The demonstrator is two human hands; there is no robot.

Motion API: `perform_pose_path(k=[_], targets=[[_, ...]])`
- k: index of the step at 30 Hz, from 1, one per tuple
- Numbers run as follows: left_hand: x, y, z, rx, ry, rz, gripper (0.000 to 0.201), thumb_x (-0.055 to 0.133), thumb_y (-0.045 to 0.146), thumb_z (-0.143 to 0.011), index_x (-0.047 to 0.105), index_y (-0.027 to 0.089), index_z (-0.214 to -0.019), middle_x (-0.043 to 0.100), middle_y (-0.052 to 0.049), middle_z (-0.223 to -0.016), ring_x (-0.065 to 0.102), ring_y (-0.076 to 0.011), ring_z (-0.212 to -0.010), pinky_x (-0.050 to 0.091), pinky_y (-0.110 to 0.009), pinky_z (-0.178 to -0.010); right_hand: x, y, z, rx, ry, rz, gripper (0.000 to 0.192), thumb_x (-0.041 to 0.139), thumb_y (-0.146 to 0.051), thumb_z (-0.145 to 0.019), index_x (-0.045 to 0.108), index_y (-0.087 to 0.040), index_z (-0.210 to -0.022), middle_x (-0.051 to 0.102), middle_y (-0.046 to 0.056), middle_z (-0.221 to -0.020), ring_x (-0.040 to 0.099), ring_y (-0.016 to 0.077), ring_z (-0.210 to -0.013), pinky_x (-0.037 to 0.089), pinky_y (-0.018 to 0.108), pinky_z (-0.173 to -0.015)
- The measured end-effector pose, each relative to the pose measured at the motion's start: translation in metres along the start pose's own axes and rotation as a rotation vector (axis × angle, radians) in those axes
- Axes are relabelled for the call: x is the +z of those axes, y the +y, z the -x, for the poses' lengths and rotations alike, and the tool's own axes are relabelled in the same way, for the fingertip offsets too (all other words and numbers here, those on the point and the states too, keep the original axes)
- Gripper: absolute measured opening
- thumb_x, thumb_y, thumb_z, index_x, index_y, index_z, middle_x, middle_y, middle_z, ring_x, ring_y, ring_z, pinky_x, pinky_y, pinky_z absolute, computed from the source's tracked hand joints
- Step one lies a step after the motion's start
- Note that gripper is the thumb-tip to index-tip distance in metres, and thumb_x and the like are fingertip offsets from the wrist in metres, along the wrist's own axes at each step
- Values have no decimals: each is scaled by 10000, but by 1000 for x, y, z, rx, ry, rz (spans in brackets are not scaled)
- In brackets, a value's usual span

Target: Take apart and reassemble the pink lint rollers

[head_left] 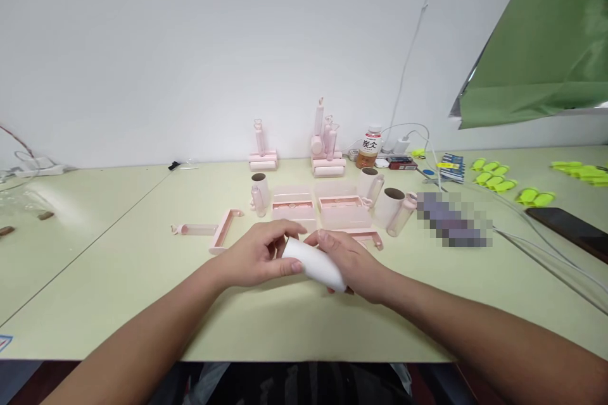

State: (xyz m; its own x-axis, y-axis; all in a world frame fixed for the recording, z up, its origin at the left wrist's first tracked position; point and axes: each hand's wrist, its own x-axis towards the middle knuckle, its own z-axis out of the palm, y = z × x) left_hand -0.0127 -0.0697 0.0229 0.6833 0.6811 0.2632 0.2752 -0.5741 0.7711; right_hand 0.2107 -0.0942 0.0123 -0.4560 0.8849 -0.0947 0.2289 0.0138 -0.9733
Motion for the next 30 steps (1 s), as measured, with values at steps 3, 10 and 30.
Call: perform_pose_path(k=[3,10,30], targets=[[2,-1,-2,-18,16,24,283,649,398,-854,628,164,-1011,605,-26,-832,528,-123,-697,416,-243,-615,5,-4,3,146,-25,-110,614,316,-737,-891,596,-209,-1032,656,19,-686,526,119,-412,296,184,-314],[0,-3,-3,-112,60,237,292,651,390,-854,618,146,-1011,578,16,-676,541,-92,-566,432,-206,-522,5,-2,1,119,-6,-255,575,371,-701,-898,593,-186,-1030,675,24,-649,474,94,-342,257,154,-260],[-31,-14,2,-160,255,275,340,733,410,-777,678,150,-989,611,-19,-783,566,-87,-530,496,-228,-500,1,4,-4,7,-178,-585,331,540,-301,-833,624,-107,-1088,727,123,-909,569,101,-490,502,223,-412]])
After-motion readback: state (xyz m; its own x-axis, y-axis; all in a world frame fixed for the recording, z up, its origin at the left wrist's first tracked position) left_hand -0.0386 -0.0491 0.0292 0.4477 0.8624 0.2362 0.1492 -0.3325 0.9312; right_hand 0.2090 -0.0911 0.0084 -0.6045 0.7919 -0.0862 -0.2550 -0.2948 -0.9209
